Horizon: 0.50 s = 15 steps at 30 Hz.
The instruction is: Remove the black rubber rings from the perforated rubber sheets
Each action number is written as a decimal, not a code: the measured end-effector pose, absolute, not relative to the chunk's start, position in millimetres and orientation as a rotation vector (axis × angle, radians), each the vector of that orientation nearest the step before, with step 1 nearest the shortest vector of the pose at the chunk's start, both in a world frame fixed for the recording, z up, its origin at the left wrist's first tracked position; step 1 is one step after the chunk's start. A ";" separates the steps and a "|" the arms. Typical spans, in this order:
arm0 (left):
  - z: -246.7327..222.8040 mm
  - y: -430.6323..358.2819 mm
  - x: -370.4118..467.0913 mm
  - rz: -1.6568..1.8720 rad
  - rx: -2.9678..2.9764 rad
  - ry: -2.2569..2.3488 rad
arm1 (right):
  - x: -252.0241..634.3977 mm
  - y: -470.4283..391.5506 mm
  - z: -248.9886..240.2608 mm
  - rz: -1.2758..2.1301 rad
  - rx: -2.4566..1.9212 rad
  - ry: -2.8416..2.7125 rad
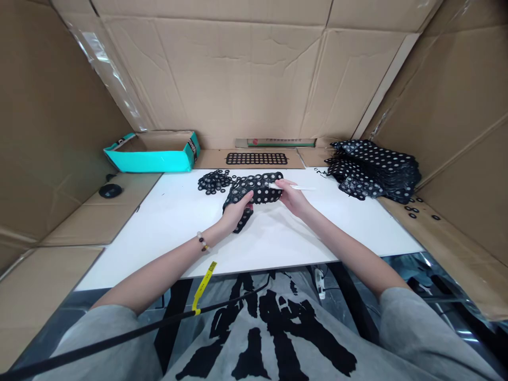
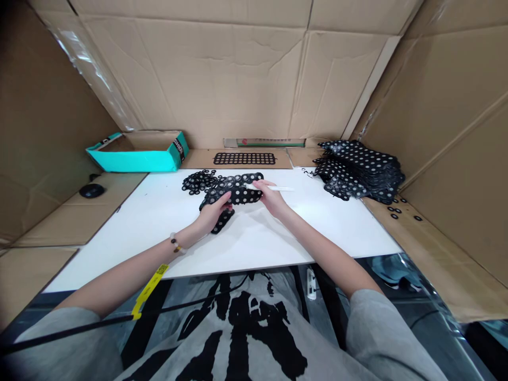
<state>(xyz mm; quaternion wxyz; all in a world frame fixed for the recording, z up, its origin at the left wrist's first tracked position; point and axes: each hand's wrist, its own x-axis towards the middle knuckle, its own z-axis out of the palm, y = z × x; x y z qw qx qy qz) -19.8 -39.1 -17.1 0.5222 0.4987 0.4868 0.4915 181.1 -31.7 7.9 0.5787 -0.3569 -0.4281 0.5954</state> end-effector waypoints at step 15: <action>-34.0 -32.7 -17.7 1.059 1.016 1.350 | 166.5 -38.6 -0.5 0.864 -1.262 -1.351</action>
